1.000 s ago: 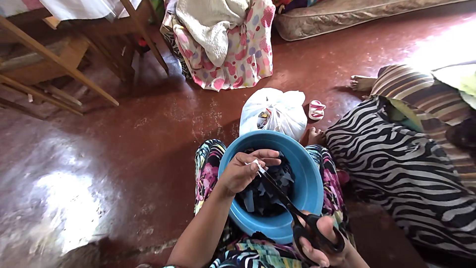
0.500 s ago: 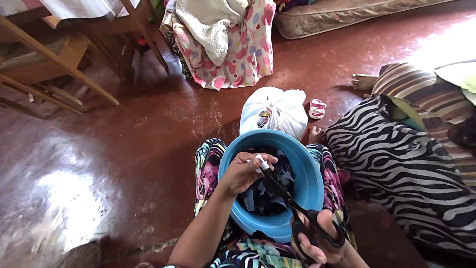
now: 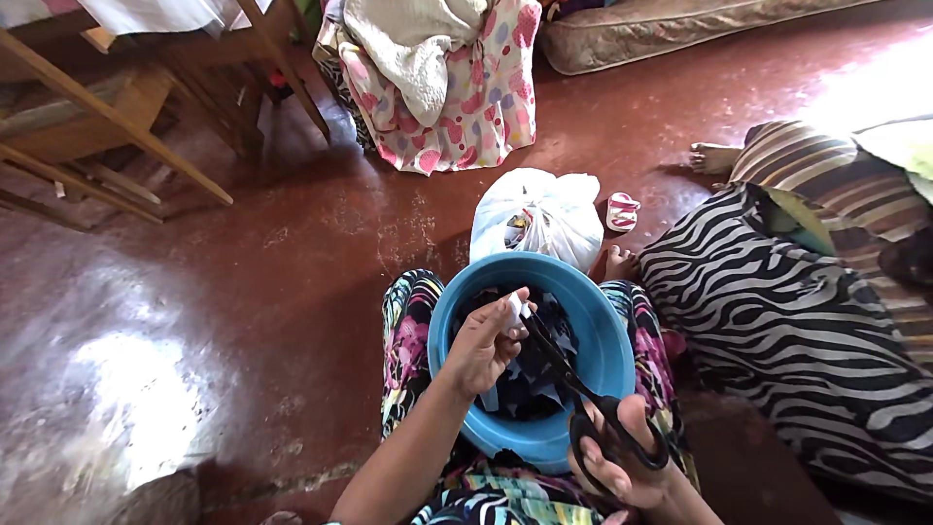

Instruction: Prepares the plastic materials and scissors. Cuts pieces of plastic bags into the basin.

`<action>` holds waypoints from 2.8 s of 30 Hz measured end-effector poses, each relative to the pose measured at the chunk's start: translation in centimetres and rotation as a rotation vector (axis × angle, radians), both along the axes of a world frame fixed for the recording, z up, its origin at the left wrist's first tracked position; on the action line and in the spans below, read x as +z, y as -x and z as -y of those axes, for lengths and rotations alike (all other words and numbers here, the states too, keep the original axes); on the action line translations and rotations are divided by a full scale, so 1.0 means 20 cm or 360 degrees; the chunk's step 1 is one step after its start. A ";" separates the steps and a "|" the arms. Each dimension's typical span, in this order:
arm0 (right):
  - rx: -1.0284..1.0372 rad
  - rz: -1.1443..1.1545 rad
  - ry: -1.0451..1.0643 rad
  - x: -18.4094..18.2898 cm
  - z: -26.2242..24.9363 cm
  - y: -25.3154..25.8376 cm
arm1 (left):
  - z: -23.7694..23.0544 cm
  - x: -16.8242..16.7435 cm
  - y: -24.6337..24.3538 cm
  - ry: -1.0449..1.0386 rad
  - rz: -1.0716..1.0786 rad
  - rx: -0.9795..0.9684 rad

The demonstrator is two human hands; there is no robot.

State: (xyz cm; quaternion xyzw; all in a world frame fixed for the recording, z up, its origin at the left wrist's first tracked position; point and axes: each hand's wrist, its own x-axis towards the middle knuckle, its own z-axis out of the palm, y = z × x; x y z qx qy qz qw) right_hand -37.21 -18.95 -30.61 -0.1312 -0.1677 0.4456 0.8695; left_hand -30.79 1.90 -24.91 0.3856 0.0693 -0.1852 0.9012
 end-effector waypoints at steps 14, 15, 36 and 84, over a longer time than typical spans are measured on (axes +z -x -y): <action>-0.0061 -0.0032 0.0002 -0.01 0.00 0.00 | 0.06 0.04 0.04 -0.0175 -0.0136 0.0071; -0.0058 -0.0031 -0.0004 -0.01 0.00 0.00 | 0.06 0.04 0.04 -0.0163 -0.0130 0.0070; 0.0104 -0.0009 -0.0166 0.01 -0.02 0.01 | 0.08 -0.01 0.01 0.0253 -0.0101 0.0416; -0.1000 0.1232 0.2389 0.18 -0.02 0.05 | -0.01 0.07 0.06 -0.0381 -0.0048 0.0375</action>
